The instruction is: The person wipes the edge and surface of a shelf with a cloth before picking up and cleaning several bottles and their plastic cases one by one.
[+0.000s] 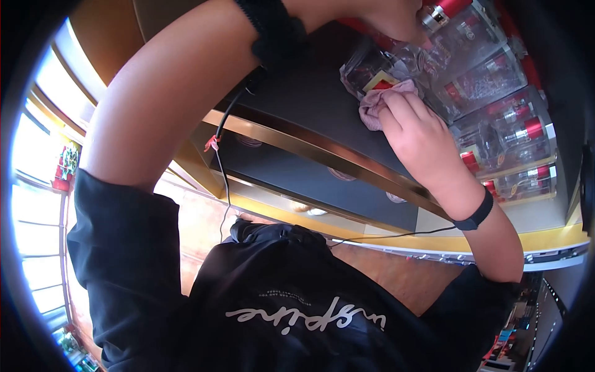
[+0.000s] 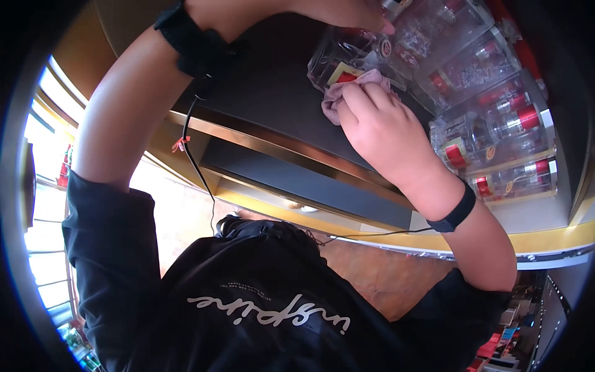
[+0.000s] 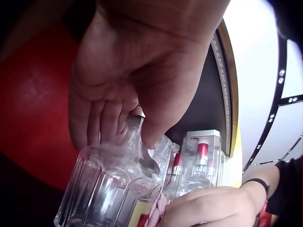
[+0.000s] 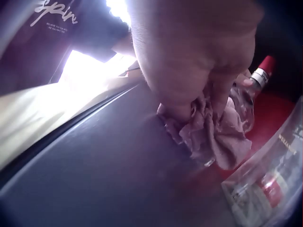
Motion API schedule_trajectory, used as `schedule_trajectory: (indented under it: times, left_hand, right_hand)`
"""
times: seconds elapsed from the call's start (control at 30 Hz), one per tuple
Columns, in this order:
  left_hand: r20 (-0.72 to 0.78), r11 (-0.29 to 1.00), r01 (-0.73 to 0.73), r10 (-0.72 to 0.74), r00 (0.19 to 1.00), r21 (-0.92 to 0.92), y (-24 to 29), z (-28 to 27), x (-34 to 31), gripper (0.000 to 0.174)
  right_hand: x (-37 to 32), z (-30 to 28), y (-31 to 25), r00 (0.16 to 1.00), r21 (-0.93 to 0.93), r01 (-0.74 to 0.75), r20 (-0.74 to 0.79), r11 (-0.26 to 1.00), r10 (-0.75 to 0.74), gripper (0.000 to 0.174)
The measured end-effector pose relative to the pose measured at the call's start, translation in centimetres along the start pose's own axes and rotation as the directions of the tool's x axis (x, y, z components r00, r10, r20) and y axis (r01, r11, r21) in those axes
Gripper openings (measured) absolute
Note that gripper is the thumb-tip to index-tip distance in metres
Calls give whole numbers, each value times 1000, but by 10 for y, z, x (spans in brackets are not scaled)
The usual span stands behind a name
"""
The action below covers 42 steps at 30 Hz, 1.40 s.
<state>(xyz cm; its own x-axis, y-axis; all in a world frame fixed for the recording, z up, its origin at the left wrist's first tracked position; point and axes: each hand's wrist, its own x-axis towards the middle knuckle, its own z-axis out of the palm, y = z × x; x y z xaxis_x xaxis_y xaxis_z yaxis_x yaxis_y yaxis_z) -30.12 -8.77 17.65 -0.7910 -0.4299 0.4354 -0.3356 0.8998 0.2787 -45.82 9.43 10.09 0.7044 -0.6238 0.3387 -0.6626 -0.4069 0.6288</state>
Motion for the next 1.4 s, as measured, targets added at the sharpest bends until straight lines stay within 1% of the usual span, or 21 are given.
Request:
schedule_trajectory:
  times: [0.07, 0.17, 0.23, 0.33, 0.37, 0.5, 0.67, 0.7, 0.77, 0.8, 0.83, 0.87, 0.93, 0.97, 1.03, 1.07, 1.13, 1.23, 1.33, 1.37, 1.4]
  left_hand:
    - [5, 1000, 28, -28, 1000, 6, 3, 2, 6, 55]
    - [49, 994, -30, 36, 998, -108, 1, -3, 0, 54]
    - [31, 994, -20, 23, 999, -111, 3, -4, -3, 53]
    - [4, 992, -35, 36, 999, -123, 4, -2, -5, 52]
    - [-7, 991, -44, 44, 999, -127, 4, -2, -6, 51]
    - [-4, 997, 6, -6, 1000, -71, 11, -5, -9, 51]
    - [69, 999, -9, 12, 998, -53, 13, -10, -7, 48]
    - [59, 992, -26, 34, 998, -125, 8, -8, -6, 48]
    - [37, 958, -84, 98, 994, -274, -7, 7, -1, 47]
    - [22, 954, -66, 75, 997, -291, -13, 14, 0, 49]
    - [7, 951, -47, 52, 999, -306, -19, 21, 0, 52]
    - [-3, 947, -25, 26, 1000, -319, -20, 23, 1, 55]
    - [9, 962, -12, 15, 1000, -272, -5, 16, -5, 51]
    - [12, 969, -2, 5, 1000, -247, -1, 12, -7, 49]
    - [-2, 970, 2, -2, 1000, -243, -7, 14, -5, 56]
    - [-10, 970, 7, -9, 1000, -244, -9, 15, -5, 59]
    - [6, 961, 4, -3, 1000, -277, -6, 13, -6, 55]
    - [27, 941, 7, 2, 1000, -338, -7, 13, -5, 52]
    - [34, 922, 1, 13, 999, -387, -13, 17, -3, 50]
    - [29, 913, -5, 19, 999, -409, -15, 19, -3, 50]
    - [23, 903, -11, 23, 999, -430, -16, 19, -4, 50]
  right_hand:
    - [7, -5, -2, 1000, 23, -1, -26, 1000, 2, 14]
    - [20, -5, -9, 987, -47, 32, -154, 998, -39, 11]
    - [28, 0, -11, 975, -67, 32, -217, 997, -45, 7]
    - [27, 13, -12, 981, 26, 12, -192, 1000, -7, 8]
    - [21, 15, -14, 994, 41, 15, -107, 999, -10, 9]
    - [7, 14, -12, 999, 21, -36, -26, 999, 37, 13]
    - [16, -22, 5, 991, 69, -91, -91, 993, 97, 16]
    - [17, -29, 7, 988, 80, -108, -102, 991, 116, 19]
    - [18, -28, 10, 969, 58, -121, -210, 991, 131, 20]
    - [18, -26, 12, 956, 37, -131, -260, 991, 137, 21]
    - [13, -17, 11, 960, 34, -119, -253, 992, 124, 17]
    - [9, -12, 6, 970, 67, -134, -196, 989, 145, 13]
    - [0, 6, -4, 968, 39, -105, -224, 994, 111, 16]
    - [-6, 13, -10, 973, 77, -130, -180, 989, 142, 16]
    - [-19, 18, -12, 986, 103, -153, -56, 983, 159, 20]
    - [-22, 16, -9, 986, 98, -142, -77, 985, 149, 19]
    - [-20, 3, 3, 986, 88, -110, -115, 990, 120, 18]
    - [-7, -23, 15, 958, 56, -216, -178, 975, 223, 20]
    - [6, -35, 31, 909, 34, -328, -260, 944, 325, 28]
    - [8, -35, 37, 900, 89, -333, -267, 939, 344, 14]
    - [9, -29, 38, 894, 143, -347, -249, 927, 373, 14]
